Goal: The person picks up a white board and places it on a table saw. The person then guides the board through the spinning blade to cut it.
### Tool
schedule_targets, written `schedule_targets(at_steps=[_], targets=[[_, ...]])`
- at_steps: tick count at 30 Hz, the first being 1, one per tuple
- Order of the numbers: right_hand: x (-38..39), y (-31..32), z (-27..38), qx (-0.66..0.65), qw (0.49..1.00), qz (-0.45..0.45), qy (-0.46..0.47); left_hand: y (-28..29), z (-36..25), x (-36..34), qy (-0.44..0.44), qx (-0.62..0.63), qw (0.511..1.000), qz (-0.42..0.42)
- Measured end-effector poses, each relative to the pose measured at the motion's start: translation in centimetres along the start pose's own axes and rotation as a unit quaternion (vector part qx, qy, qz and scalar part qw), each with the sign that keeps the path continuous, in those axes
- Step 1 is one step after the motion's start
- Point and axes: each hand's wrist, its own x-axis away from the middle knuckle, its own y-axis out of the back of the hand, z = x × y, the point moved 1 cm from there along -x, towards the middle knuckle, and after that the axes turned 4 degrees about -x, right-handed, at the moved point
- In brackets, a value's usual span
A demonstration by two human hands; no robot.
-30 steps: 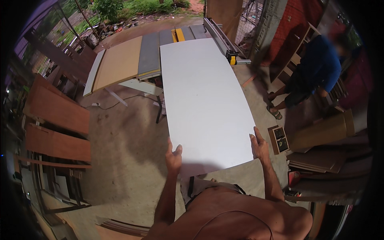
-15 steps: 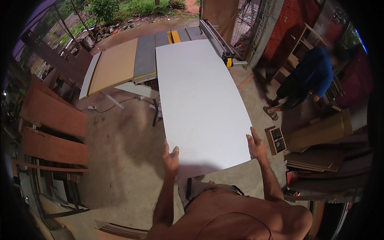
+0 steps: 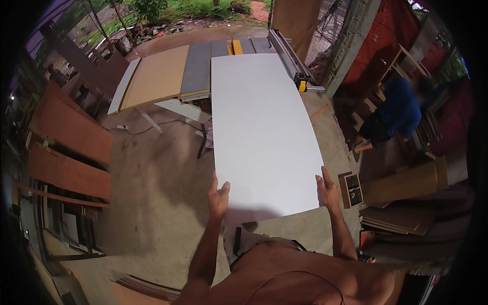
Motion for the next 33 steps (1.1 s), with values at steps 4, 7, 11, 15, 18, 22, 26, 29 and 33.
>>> schedule_targets(at_steps=[4, 7, 11, 15, 18, 22, 26, 29, 33], targets=[[-0.3, 0.1, 0.3, 0.028, 1.0, 0.004, -0.005, -0.2, 0.4, -0.4, -0.009, 0.007, 1.0, -0.01], [-0.9, -0.1, -0.3, 0.03, 0.998, -0.015, 0.049, -0.5, 0.5, -0.9, 0.002, -0.016, 1.0, -0.025], [-1.2, -0.4, 0.4, 0.008, 0.999, -0.002, 0.048, -0.6, 1.3, -1.9, 0.014, -0.039, 0.999, -0.027], [-1.1, -0.2, 2.1, 0.009, 1.0, 0.01, 0.011, -0.7, 1.2, -2.3, 0.006, -0.034, 0.999, -0.035], [-1.8, -0.6, 1.5, 0.021, 0.999, -0.006, 0.029, -0.8, 1.2, -2.9, -0.016, -0.045, 0.998, -0.05], [-2.6, -0.5, 1.5, 0.033, 0.999, -0.008, 0.014, -0.6, -1.1, -3.2, 0.039, -0.042, 0.998, -0.008], [-2.6, -0.7, 4.0, 0.028, 1.0, 0.013, 0.001, -0.8, -0.2, -4.1, 0.012, -0.043, 0.999, -0.028], [-3.0, -0.9, 4.4, 0.034, 0.999, 0.015, 0.01, -0.8, -0.1, -4.5, 0.013, -0.048, 0.998, -0.028], [-3.7, -1.1, 4.0, 0.029, 0.999, 0.012, 0.007, -1.0, -1.3, -5.0, 0.002, -0.042, 0.998, -0.037]])
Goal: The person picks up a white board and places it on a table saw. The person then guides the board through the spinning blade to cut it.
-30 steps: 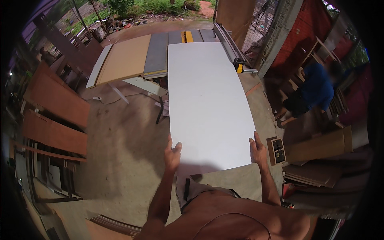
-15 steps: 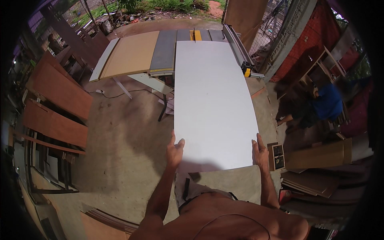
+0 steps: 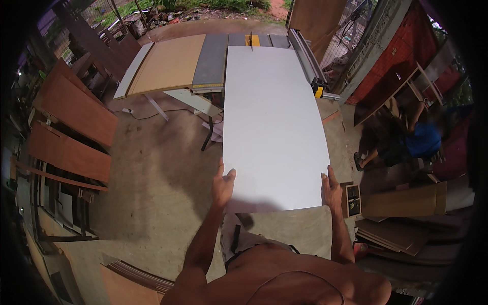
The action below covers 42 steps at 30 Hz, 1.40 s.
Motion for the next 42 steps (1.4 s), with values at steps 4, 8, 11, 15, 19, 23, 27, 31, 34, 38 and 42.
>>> schedule_targets(at_steps=[4, 8, 11, 15, 19, 23, 27, 31, 34, 38, 42], targets=[[-0.9, -0.5, -0.6, -0.009, 0.999, -0.018, 0.026, 0.0, -0.4, -0.6, 0.002, -0.002, 1.0, 0.006], [-1.6, -0.5, -0.6, -0.003, 1.0, -0.009, 0.014, -0.2, 0.3, -1.3, -0.009, 0.009, 1.0, 0.007], [-2.1, -0.7, -1.3, 0.002, 0.999, -0.02, 0.031, -0.3, -0.6, -1.5, -0.007, 0.01, 1.0, 0.015], [-2.7, -0.9, -1.4, 0.015, 0.999, -0.02, 0.038, -0.2, -0.8, -2.0, -0.029, 0.024, 0.999, 0.014], [-3.0, -0.9, -1.1, 0.017, 0.999, -0.016, 0.023, -0.1, -1.8, -2.1, -0.002, 0.013, 1.0, 0.022], [-3.3, -1.0, -0.4, 0.022, 0.999, -0.014, 0.025, -0.1, -2.0, -2.6, -0.005, 0.002, 1.0, 0.02], [-3.5, -1.0, -0.1, 0.009, 1.0, -0.008, 0.029, -0.2, -1.2, -3.4, -0.011, -0.001, 1.0, 0.025], [-3.8, -1.1, 0.3, 0.003, 1.0, -0.01, 0.029, -0.3, -1.4, -3.8, -0.008, -0.01, 1.0, 0.025], [-4.0, -1.0, 1.3, -0.003, 1.0, 0.001, 0.022, -0.3, -2.1, -3.9, -0.012, -0.012, 1.0, 0.019], [-4.3, -1.0, 2.4, -0.005, 1.0, 0.007, 0.009, -0.2, -2.6, -4.5, 0.006, -0.001, 0.999, 0.035], [-5.6, -1.7, 0.6, 0.002, 0.997, -0.024, 0.068, -0.5, -2.7, -5.1, -0.007, 0.034, 0.999, 0.039]])
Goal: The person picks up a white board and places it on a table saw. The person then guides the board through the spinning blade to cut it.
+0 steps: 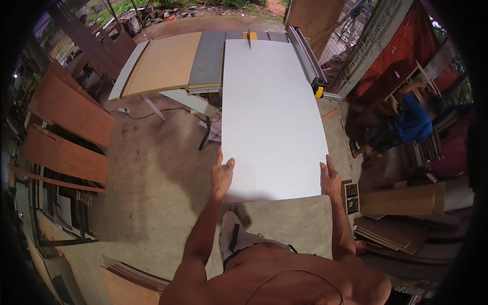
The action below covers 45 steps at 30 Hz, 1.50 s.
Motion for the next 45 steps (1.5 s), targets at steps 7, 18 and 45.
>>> schedule_targets(at_steps=[7, 18, 45], targets=[[-0.9, -0.5, -0.4, -0.01, 1.0, 0.015, -0.019, -0.6, 3.1, -2.0, -0.042, -0.034, 0.997, -0.048], [-2.1, -1.0, -0.8, -0.029, 0.999, 0.01, -0.015, -0.5, 2.1, -3.3, 0.004, -0.03, 0.999, -0.015], [-5.8, -2.0, -1.1, -0.009, 1.0, 0.016, 0.014, -0.7, 0.5, -6.5, 0.003, -0.074, 0.997, -0.022]])
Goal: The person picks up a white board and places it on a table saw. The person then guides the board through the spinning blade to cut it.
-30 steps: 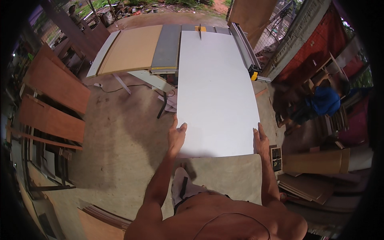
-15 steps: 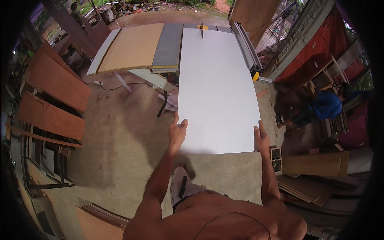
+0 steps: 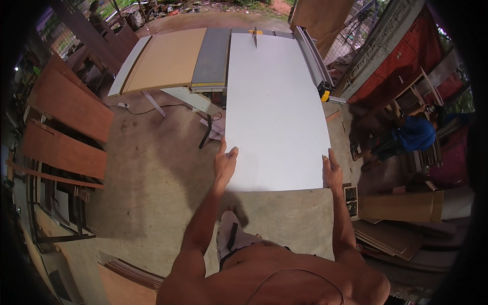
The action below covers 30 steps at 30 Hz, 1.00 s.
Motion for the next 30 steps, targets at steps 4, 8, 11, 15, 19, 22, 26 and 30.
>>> schedule_targets(at_steps=[4, 8, 11, 15, 19, 22, 26, 30], targets=[[-0.5, -0.1, -0.4, -0.013, 1.0, 0.001, -0.008, 0.2, -1.1, -0.1, 0.024, -0.008, 1.0, 0.01], [-0.9, -0.3, -0.1, -0.009, 1.0, -0.002, -0.001, -0.1, -0.7, -0.7, 0.017, -0.014, 1.0, -0.01], [-1.3, -0.5, -0.1, -0.016, 1.0, -0.004, 0.001, -0.3, 0.0, -1.3, 0.008, -0.017, 1.0, -0.017], [-1.4, -0.3, 1.1, -0.019, 1.0, 0.007, -0.013, -0.1, -0.7, -1.6, 0.035, -0.042, 0.998, -0.004], [-1.8, -0.5, 0.8, -0.02, 1.0, 0.001, -0.003, -0.3, -0.6, -2.0, 0.024, -0.029, 0.999, -0.009], [-2.2, -0.6, 0.3, -0.015, 1.0, -0.001, 0.01, -0.4, -0.1, -2.4, -0.004, -0.018, 1.0, -0.015], [-2.5, -0.8, 0.2, -0.019, 1.0, 0.002, 0.015, -0.3, -0.8, -2.7, -0.016, -0.025, 0.999, -0.016], [-3.0, -0.7, 0.5, -0.002, 1.0, 0.006, 0.025, -0.6, -0.4, -3.3, -0.006, -0.048, 0.999, -0.025]])
